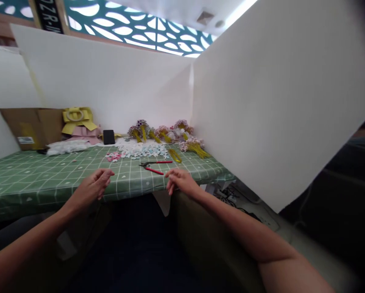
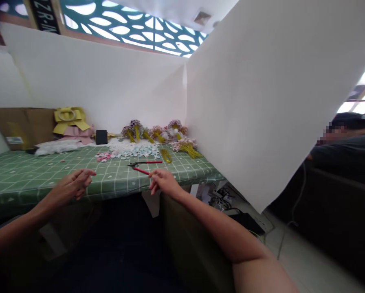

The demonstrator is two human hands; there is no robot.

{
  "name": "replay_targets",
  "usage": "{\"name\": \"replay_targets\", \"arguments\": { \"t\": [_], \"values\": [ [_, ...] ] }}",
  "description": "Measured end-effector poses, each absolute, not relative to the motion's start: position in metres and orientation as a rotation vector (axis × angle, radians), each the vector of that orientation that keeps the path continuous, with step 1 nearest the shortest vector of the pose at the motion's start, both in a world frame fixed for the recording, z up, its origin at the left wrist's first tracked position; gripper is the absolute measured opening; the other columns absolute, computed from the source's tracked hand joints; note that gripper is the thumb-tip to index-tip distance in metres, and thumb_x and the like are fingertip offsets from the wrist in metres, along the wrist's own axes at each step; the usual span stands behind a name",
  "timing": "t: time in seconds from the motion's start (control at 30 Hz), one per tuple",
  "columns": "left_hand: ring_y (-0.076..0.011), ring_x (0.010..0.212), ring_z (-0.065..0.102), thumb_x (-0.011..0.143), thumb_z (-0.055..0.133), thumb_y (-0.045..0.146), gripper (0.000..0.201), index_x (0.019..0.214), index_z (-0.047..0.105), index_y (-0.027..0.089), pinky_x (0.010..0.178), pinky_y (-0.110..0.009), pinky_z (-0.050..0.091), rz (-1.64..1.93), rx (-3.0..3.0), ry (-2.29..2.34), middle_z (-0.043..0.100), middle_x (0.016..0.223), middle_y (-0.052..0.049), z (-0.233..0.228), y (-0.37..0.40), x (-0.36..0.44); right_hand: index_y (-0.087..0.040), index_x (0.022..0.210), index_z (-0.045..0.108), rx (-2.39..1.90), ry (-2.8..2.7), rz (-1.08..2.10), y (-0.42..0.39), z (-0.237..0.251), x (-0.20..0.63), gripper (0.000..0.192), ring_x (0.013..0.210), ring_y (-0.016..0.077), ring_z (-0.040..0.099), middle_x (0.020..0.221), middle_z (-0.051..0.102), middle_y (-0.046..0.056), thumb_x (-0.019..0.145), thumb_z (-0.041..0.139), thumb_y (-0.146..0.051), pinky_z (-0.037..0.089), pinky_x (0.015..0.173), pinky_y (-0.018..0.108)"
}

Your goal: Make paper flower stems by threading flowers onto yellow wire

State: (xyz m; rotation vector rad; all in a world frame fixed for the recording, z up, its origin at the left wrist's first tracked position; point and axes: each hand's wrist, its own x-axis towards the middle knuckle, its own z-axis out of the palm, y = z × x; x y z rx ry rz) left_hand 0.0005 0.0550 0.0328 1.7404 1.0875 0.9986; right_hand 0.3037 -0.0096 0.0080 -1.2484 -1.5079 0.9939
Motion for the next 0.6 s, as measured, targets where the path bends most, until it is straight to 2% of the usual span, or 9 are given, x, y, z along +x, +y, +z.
{"name": "replay_targets", "arguments": {
  "t": [0.07,0.2,0.27,0.37,0.47,0.6],
  "values": [
    [-0.0064,0.042,0.033,0.076,0.054,0.064,0.05,0.099,0.053,0.02,0.038,-0.02,0.031,0.982,1.702,1.045,0.042,0.063,0.007,0.029,0.054,0.004,-0.017,0.096,0.051,-1.616,-1.41,0.492,0.007,0.023,0.341,0.016,0.05,0.0125,0.065,0.067,0.067,0.0,0.089,0.038,-0.021,0.051,0.052,0.022],
    [-0.0053,0.043,0.033,0.079,0.054,0.062,0.048,0.102,0.052,0.02,0.038,-0.018,0.032,0.927,1.693,1.015,0.042,0.066,0.006,0.02,0.048,0.01,-0.013,0.109,0.05,-1.871,-1.232,0.137,0.039,0.053,0.412,0.028,0.06,0.0148,0.066,0.086,0.069,0.011,0.093,0.029,-0.02,0.05,0.058,0.025],
    [-0.0052,0.043,0.033,0.08,0.053,0.062,0.048,0.105,0.052,0.021,0.038,-0.018,0.032,0.913,1.698,1.006,0.042,0.067,0.006,0.017,0.047,0.012,-0.012,0.113,0.052,-2.002,-1.185,0.006,0.05,0.065,0.439,0.03,0.076,0.0182,0.068,0.095,0.069,0.016,0.093,0.031,-0.02,0.049,0.068,0.026],
    [-0.0055,0.043,0.033,0.08,0.053,0.062,0.049,0.107,0.05,0.021,0.038,-0.018,0.032,0.899,1.702,1.025,0.041,0.067,0.006,0.013,0.049,0.01,-0.01,0.115,0.055,-2.203,-1.148,-0.112,0.059,0.072,0.463,0.029,0.101,0.0245,0.064,0.108,0.065,0.022,0.092,0.041,-0.019,0.046,0.08,0.03],
    [-0.0066,0.043,0.034,0.079,0.053,0.063,0.051,0.108,0.05,0.022,0.038,-0.02,0.033,0.884,1.707,1.047,0.041,0.065,0.006,0.011,0.052,0.008,-0.006,0.114,0.058,-2.372,-1.173,-0.159,0.056,0.064,0.466,0.029,0.103,0.0281,0.063,0.106,0.065,0.026,0.09,0.046,-0.018,0.044,0.081,0.034],
    [-0.0077,0.043,0.033,0.079,0.051,0.064,0.051,0.107,0.05,0.021,0.039,-0.02,0.032,0.877,1.765,1.087,0.037,0.06,0.007,0.012,0.05,0.008,-0.01,0.119,0.056,-2.409,-1.385,-0.293,0.037,0.035,0.436,0.034,0.103,0.0279,0.062,0.109,0.065,0.023,0.095,0.038,-0.026,0.043,0.081,0.035]
  ]
}}
